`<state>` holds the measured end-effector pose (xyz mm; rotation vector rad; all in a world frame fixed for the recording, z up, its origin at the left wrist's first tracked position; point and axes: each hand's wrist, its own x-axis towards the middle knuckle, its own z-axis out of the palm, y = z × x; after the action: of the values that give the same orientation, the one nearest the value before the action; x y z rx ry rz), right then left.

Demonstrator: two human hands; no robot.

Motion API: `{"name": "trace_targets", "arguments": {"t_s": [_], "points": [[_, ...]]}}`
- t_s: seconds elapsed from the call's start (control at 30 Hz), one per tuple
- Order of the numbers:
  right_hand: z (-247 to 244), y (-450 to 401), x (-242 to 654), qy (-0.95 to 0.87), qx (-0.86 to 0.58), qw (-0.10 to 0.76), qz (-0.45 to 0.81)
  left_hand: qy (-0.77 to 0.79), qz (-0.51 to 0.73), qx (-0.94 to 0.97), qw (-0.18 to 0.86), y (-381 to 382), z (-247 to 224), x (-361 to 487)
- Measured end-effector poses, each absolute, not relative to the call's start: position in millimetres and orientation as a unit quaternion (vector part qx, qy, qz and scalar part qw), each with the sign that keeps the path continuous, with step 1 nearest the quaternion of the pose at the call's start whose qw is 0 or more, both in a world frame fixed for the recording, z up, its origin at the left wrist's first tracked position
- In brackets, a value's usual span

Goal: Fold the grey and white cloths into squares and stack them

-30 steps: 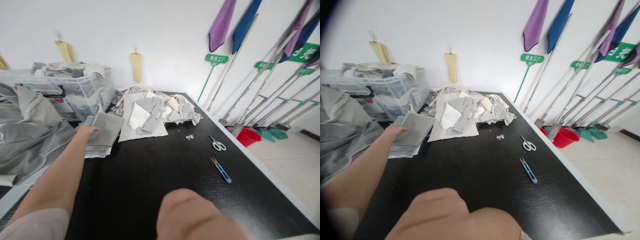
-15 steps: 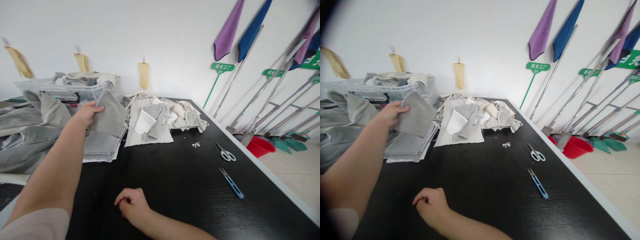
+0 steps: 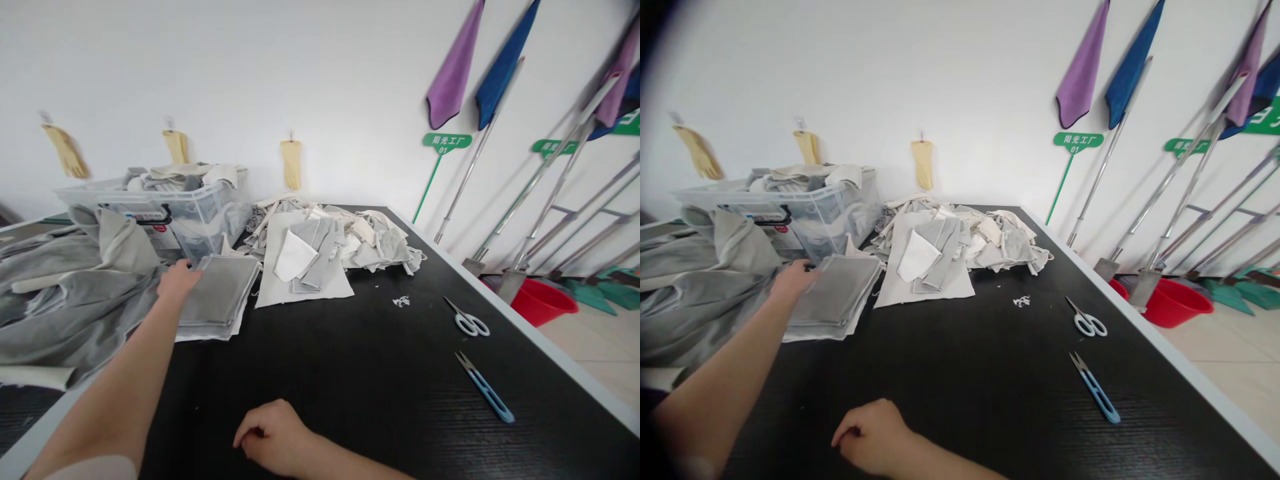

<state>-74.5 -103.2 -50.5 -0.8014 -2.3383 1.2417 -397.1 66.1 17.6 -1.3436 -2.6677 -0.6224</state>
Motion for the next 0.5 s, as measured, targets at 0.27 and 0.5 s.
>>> {"name": "trace_targets", "arguments": {"t_s": [0.27, 0.5], "points": [[-51.7, -99.7, -73.9, -0.816, -0.279, 0.175, 0.475, -0.802, -0.087, -0.59, 0.04, 85.2, -28.2, -326.8], [-53.1, -95.8, -73.4, -0.816, -0.272, 0.152, 0.487, -0.827, -0.12, -0.546, 0.057, 92.9, -21.3, -292.7]]}}
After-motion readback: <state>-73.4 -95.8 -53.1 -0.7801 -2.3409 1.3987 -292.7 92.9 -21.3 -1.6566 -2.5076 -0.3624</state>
